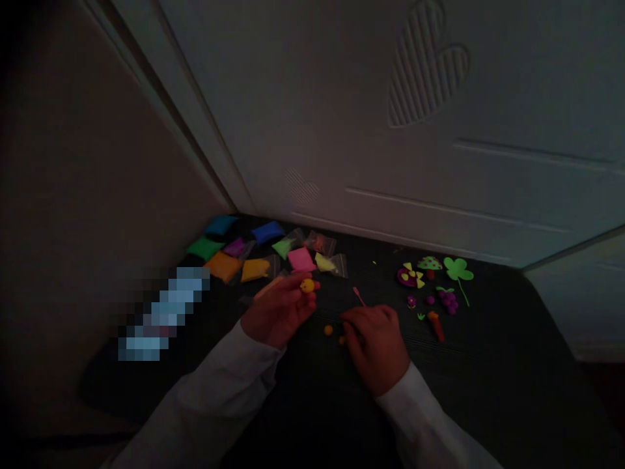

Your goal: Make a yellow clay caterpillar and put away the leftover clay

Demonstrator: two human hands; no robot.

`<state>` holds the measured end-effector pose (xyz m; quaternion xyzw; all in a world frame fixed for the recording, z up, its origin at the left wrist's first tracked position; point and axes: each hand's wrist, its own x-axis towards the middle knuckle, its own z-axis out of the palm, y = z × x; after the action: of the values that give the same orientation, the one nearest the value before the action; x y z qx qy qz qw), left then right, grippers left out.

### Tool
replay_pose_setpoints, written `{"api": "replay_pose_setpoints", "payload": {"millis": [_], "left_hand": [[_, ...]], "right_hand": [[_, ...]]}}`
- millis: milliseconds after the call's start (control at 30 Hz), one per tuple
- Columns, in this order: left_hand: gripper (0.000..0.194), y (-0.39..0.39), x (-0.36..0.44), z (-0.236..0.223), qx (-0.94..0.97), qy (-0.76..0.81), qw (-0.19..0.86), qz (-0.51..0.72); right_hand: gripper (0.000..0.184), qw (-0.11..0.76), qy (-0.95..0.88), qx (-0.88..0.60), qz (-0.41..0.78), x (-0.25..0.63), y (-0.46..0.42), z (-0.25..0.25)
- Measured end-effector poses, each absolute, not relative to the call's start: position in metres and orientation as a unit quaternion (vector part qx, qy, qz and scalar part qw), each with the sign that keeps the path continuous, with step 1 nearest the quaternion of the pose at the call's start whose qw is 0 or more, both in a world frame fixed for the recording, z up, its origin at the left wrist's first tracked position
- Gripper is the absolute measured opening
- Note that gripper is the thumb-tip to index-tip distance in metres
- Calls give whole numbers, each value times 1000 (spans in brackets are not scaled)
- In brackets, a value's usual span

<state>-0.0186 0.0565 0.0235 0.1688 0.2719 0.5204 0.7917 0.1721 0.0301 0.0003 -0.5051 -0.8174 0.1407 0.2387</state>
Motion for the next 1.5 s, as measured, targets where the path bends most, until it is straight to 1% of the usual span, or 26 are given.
{"api": "replay_pose_setpoints", "payload": {"millis": [100, 200, 267, 333, 467, 667, 800, 933, 1033, 1300, 1500], "left_hand": [[26, 47, -20, 28, 238, 311, 769, 505], [25, 34, -25, 31, 349, 396, 703, 477], [25, 26, -29, 31, 395, 441, 675, 441], [24, 19, -33, 28, 398, 471, 663, 425], [24, 10, -36, 21, 355, 505, 643, 453], [23, 7, -33, 17, 338, 509, 655, 444], [25, 7, -33, 15, 340, 519, 646, 444], [24, 4, -32, 14, 341, 500, 655, 453], [23, -1, -28, 14, 353, 484, 657, 458], [24, -8, -19, 17, 396, 495, 622, 459], [28, -9, -17, 20, 410, 473, 628, 462]], "right_hand": [[20, 216, -813, -522, 142, 177, 29, 4], [20, 195, -819, -522, 136, 174, 26, 6], [23, 189, -825, -517, 131, 167, 24, 5], [27, 179, -831, -511, 123, 159, 23, 3], [30, 149, -843, -505, 109, 150, 23, -2], [18, 138, -853, -495, 90, 147, 27, -7], [15, 173, -850, -483, 122, 148, 24, -3], [20, 252, -821, -470, 206, 151, 15, 13], [19, 294, -808, -458, 225, 154, 8, 23], [19, 319, -786, -471, 242, 158, 3, 31], [19, 318, -776, -466, 283, 158, -1, 36]]}}
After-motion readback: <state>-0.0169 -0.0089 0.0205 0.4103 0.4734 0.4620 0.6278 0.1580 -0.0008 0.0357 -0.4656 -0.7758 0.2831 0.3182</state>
